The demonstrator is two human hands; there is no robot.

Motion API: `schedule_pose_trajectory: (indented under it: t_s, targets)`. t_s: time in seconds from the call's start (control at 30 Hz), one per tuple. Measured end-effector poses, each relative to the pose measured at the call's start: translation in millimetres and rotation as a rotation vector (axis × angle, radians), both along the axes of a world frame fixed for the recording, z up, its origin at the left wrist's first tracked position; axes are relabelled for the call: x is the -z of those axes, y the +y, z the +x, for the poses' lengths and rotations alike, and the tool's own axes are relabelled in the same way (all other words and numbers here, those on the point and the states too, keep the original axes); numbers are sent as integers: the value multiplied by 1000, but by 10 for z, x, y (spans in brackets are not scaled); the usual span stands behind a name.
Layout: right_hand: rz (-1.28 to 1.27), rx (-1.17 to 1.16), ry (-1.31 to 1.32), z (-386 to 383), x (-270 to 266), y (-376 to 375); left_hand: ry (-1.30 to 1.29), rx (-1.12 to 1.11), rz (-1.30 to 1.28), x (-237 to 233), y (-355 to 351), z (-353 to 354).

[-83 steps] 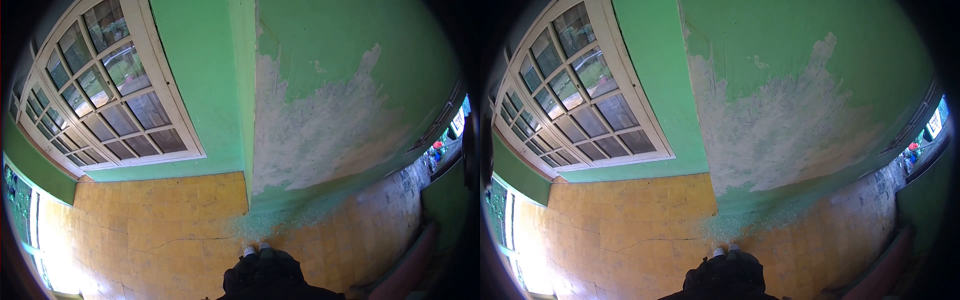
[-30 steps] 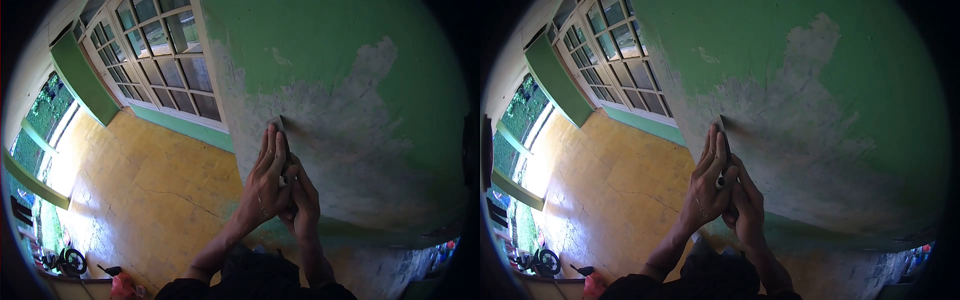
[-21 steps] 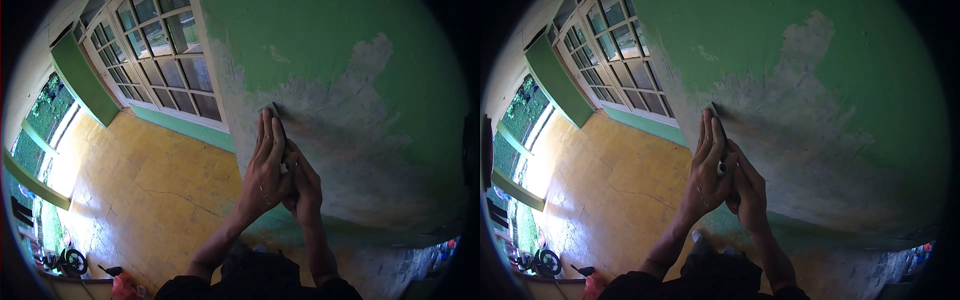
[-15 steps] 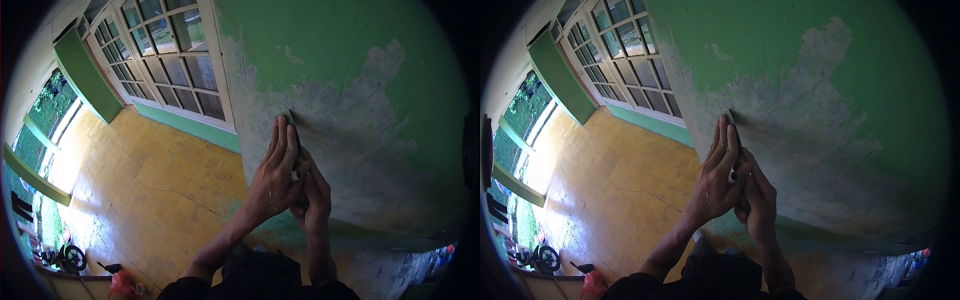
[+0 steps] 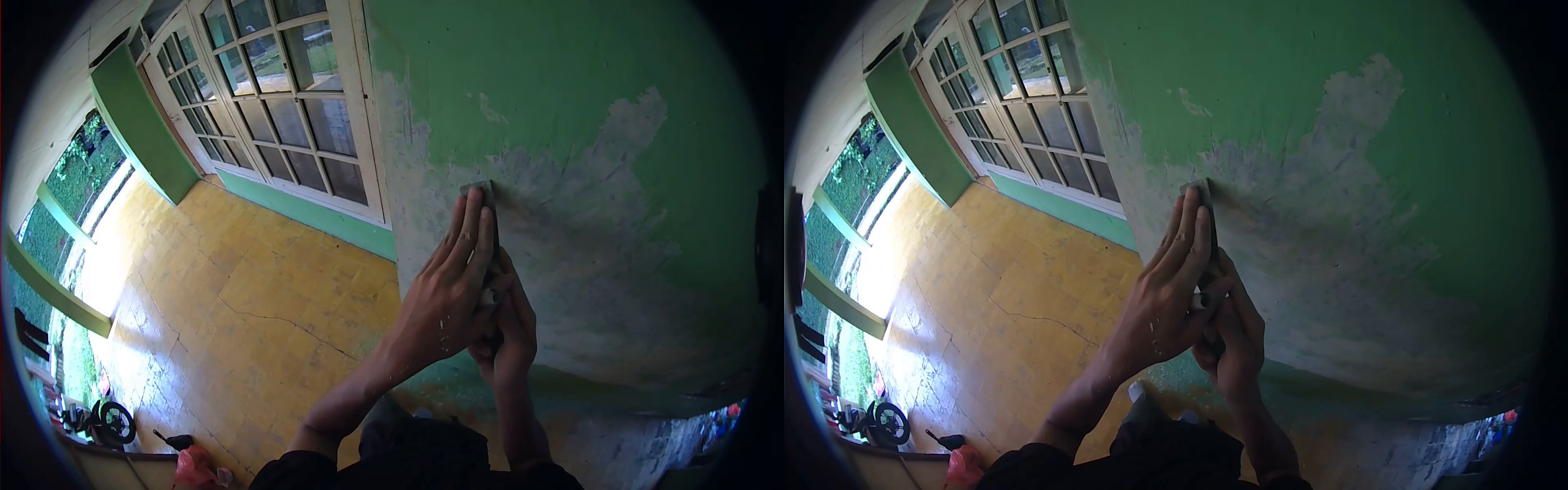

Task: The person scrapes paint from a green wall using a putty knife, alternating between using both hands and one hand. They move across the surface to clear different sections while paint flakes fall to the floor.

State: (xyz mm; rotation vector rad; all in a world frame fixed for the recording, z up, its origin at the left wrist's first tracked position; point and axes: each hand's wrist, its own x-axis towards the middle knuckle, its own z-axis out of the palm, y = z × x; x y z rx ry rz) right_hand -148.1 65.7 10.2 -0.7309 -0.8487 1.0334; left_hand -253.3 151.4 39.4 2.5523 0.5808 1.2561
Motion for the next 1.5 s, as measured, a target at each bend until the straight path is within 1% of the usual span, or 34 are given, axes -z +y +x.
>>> schedule_pose_trajectory:
  t_s: [0.1,0.13,0.23,0.37,0.43,0.53,0.63,0.67,0.77,0.83,0.9,0.93,1.03,1.1,1.17,1.27,1.37,1.4,1.5]
  targets:
    - [34,27,15,-45,-83,123,-27,-20,35,-105,63,10]
    - [37,26,21,-68,-118,140,-15,-25,51,-215,91,-30]
    - [4,71,25,-210,-208,49,35,18,74,-306,135,-147]
    - [36,173,-24,-278,-278,55,10,83,42,-249,132,-112]
    - [44,168,-28,-288,-268,102,37,59,70,-324,165,-132]
    - [19,255,-107,-313,-258,88,54,88,107,-313,191,-171]
    - [35,264,-178,-277,-273,46,59,105,76,-275,164,-140]
    - [43,266,-204,-264,-279,44,-19,124,88,-257,211,-116]
    - [71,275,-261,-259,-275,77,-14,148,41,-372,217,-178]
    - [84,297,-291,-272,-201,54,-10,188,7,-301,205,-193]
    - [50,327,-318,-272,-268,61,10,206,-35,-261,181,-180]
    - [15,343,-329,-275,-275,25,-27,212,-26,-242,216,-146]
    - [30,313,-367,-280,-268,50,13,188,-54,-345,208,-229]
    - [3,322,-373,-276,-237,11,-19,203,-79,-269,180,-214]
    - [-2,321,-356,-252,-259,-11,-31,219,-60,-253,182,-187]
    - [14,270,-327,-213,-352,79,-42,157,-20,-330,239,-177]
    - [34,273,-369,-192,-277,70,-13,163,-31,-307,220,-207]
    - [3,281,-352,-197,-284,31,-18,192,-21,-277,199,-196]
    - [-20,280,-337,-163,-347,-9,-35,178,7,-255,222,-147]
